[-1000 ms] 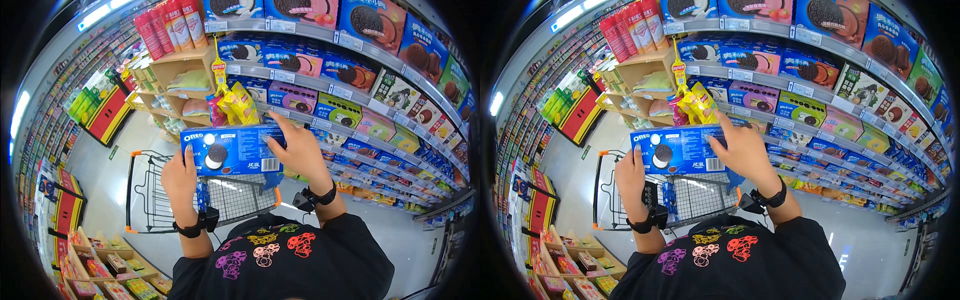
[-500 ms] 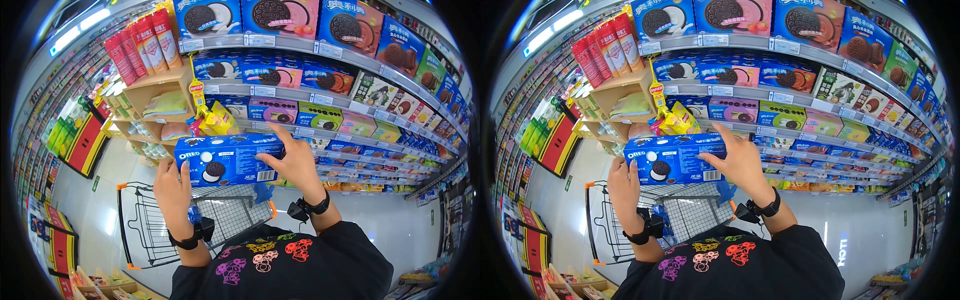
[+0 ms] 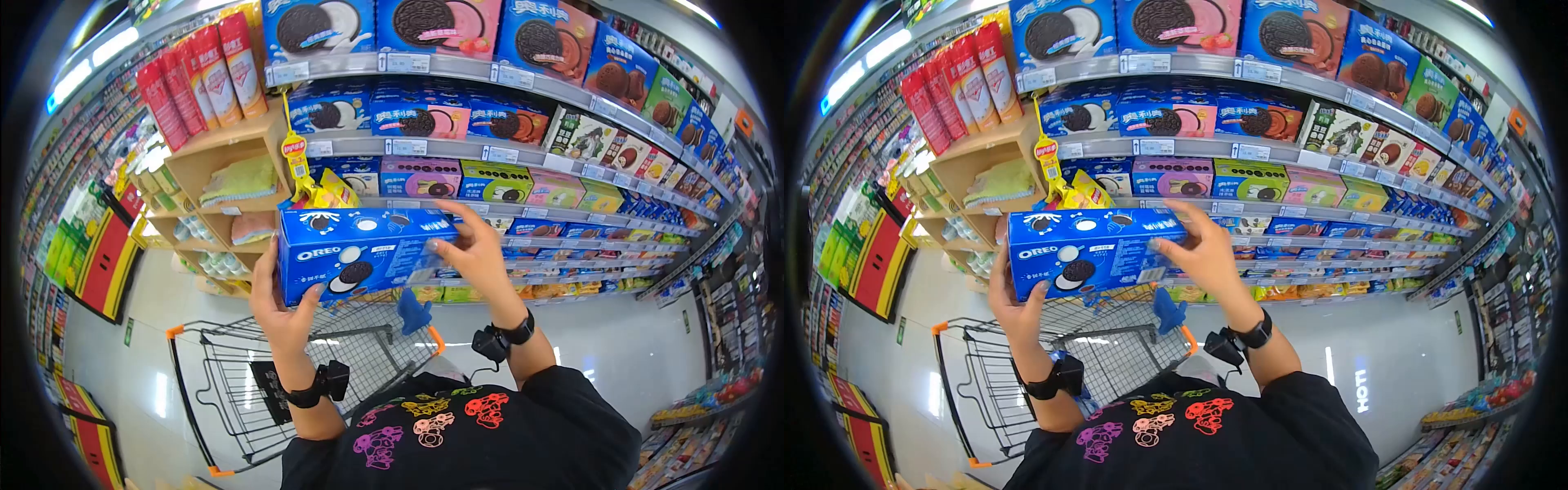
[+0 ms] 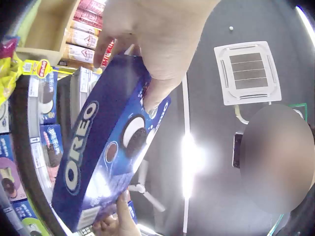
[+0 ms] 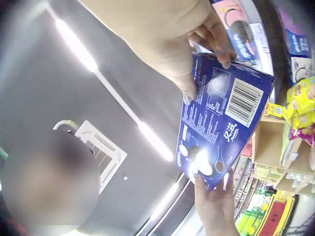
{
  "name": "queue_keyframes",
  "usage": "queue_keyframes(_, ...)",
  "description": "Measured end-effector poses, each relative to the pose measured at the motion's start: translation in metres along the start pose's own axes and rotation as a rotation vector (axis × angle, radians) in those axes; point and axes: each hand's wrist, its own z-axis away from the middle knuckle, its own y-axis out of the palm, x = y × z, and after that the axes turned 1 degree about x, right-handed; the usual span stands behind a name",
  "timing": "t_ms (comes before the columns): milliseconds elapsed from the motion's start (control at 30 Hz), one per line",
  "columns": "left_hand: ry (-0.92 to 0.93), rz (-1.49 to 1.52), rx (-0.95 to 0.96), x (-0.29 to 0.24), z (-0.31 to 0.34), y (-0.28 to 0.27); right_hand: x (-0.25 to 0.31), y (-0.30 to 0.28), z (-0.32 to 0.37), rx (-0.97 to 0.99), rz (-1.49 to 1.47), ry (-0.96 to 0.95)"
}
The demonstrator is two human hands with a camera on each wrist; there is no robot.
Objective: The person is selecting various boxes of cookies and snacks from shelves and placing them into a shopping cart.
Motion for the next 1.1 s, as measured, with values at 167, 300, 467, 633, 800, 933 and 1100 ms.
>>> queue_keyframes(167,0.278,-0.411,0.074,-0.029,0.000,-0.014,-0.051,0.040,-0.025,0.310,-0.454,0.284)
queue_keyframes(300,0.223,-0.607,0.289,-0.024,0.000,-0.015,-0.123,0.105,-0.004,0.613,-0.966,0.880)
queue_keyframes(467,0.089,-0.836,0.704,0.027,0.040,0.000,-0.153,0.135,0.033,0.725,-1.276,1.323)
queue_keyframes(633,0.089,-0.768,0.765,0.036,0.051,0.015,-0.152,0.118,0.027,0.555,-1.194,1.490)
queue_keyframes(800,0.140,-0.664,0.666,0.029,0.028,0.030,-0.139,0.093,-0.012,0.569,-1.183,1.185)
queue_keyframes(933,0.113,-0.656,0.559,0.028,0.008,0.043,-0.080,0.072,-0.042,0.432,-0.982,0.798)
queue_keyframes(1100,0.032,-0.756,0.508,0.033,-0.008,0.061,-0.045,0.042,-0.096,0.424,-0.622,0.302)
